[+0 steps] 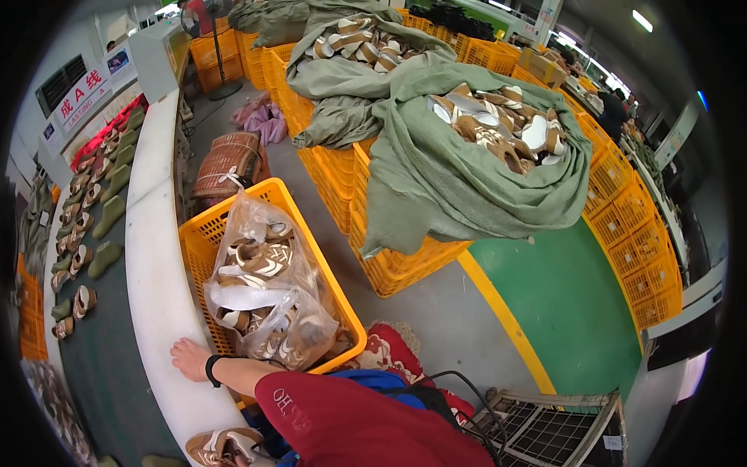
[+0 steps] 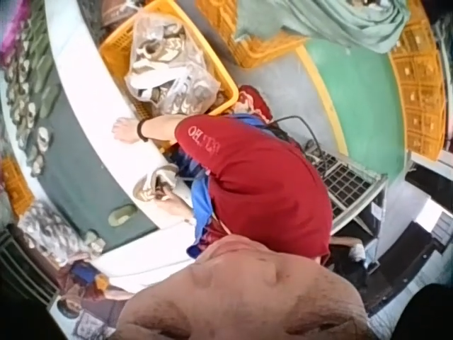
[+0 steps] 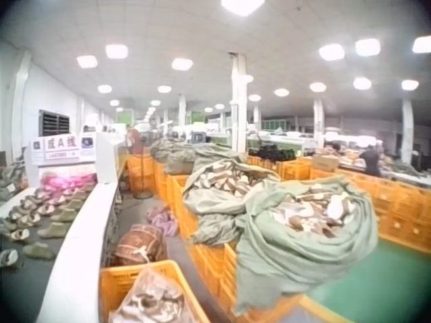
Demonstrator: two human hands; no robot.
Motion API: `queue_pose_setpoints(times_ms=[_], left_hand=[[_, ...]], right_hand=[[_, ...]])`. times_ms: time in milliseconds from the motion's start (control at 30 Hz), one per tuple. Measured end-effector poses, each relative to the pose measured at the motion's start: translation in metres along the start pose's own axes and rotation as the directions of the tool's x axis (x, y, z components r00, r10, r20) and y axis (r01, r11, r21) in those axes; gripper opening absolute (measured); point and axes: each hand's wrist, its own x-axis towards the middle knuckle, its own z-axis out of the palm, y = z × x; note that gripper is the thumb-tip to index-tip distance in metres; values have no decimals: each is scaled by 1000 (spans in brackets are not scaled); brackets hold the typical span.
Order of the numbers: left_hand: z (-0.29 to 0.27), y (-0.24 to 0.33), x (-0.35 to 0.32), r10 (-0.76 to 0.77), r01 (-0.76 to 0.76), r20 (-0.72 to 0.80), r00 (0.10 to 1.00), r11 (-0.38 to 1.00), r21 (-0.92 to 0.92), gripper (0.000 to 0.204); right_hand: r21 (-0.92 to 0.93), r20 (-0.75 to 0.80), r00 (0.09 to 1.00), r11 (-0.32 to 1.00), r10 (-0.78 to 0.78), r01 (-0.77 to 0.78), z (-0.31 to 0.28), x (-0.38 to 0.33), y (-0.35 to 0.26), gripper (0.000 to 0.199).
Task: Sorting shoe components and finished shoes into bags and bins on an assembly line.
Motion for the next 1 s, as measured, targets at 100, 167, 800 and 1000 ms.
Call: queue_pose_setpoints(times_ms=[100, 167, 800, 1000], left_hand=[[0, -4, -5, 10, -11, -6, 1000, 997, -71, 46], [-7, 7, -20, -62, 62, 88, 994, 998, 4, 42], [-69, -40, 35, -93, 129, 90, 992, 791, -599, 26], [-141, -139, 95, -248, 206, -225, 942, 959, -195, 33]], right_hand=[[-15, -19, 1000, 1000, 11, -12, 3, -4, 0, 15], [-18, -14, 1000, 1000, 24, -24, 1, -6, 1, 15], [-12, -29, 989, 989, -145, 145, -17, 6, 40, 25], [39, 45, 972, 973, -230, 229, 0, -2, 2, 25]])
